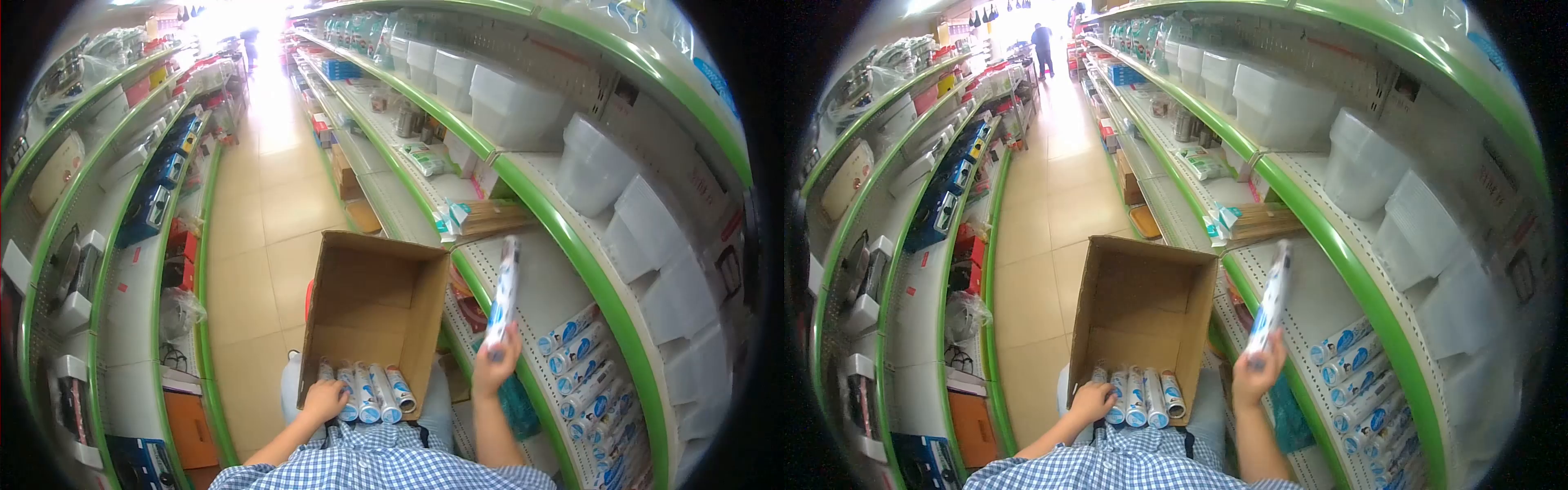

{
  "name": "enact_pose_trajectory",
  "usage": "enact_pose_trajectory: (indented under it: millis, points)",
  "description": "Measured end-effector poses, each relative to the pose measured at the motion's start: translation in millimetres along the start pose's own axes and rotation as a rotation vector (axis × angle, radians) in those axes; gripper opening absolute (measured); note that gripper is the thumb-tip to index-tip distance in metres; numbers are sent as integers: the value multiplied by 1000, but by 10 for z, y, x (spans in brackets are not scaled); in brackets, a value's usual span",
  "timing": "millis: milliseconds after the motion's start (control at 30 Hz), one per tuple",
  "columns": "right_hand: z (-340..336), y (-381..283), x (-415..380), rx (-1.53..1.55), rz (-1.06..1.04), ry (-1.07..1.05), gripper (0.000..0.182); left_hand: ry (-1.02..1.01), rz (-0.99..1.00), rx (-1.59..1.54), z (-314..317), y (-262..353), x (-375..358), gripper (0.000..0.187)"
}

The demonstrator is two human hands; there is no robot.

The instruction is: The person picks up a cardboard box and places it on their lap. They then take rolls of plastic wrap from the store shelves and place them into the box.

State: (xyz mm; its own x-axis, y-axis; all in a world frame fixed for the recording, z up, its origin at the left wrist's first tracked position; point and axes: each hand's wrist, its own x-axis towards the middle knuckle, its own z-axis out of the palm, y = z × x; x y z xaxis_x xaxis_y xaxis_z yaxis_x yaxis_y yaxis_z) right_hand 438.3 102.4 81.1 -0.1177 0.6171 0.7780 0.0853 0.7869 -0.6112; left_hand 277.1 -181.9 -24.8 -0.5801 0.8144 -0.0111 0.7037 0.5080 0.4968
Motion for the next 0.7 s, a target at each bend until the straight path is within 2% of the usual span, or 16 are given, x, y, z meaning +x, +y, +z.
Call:
enact_pose_trajectory:
  millis: [100, 200, 300, 333, 400, 533, 567, 633, 700]
  points:
    - [-264, -311, -452, 52, 3, -19, 23, 5, 2, 12, 27, -6, 6, 24]
    - [-464, -435, -428, 236, 56, -64, 22, -28, -7, 24, 2, 7, -19, 24]
    - [-575, -432, -149, 380, 0, -114, 21, -39, 42, 4, 8, 6, 14, 24]
    - [-570, -465, -78, 414, -17, -114, 22, -125, 19, -18, -28, 29, 36, 29]
    - [-544, -531, 59, 483, -56, -113, 24, -159, 49, -1, -114, 103, 49, 30]
    - [-438, -669, 179, 564, -83, -249, 29, -205, 53, 31, -129, 153, 35, 34]
    - [-390, -610, 123, 611, -25, -310, 29, -210, 53, 47, -143, 153, 23, 34]
    - [-260, -567, 46, 514, 103, -451, 32, -224, 65, 60, -128, 128, 8, 39]
    - [-116, -542, -72, 419, 106, -629, 42, -236, 91, 77, -137, 120, 5, 44]
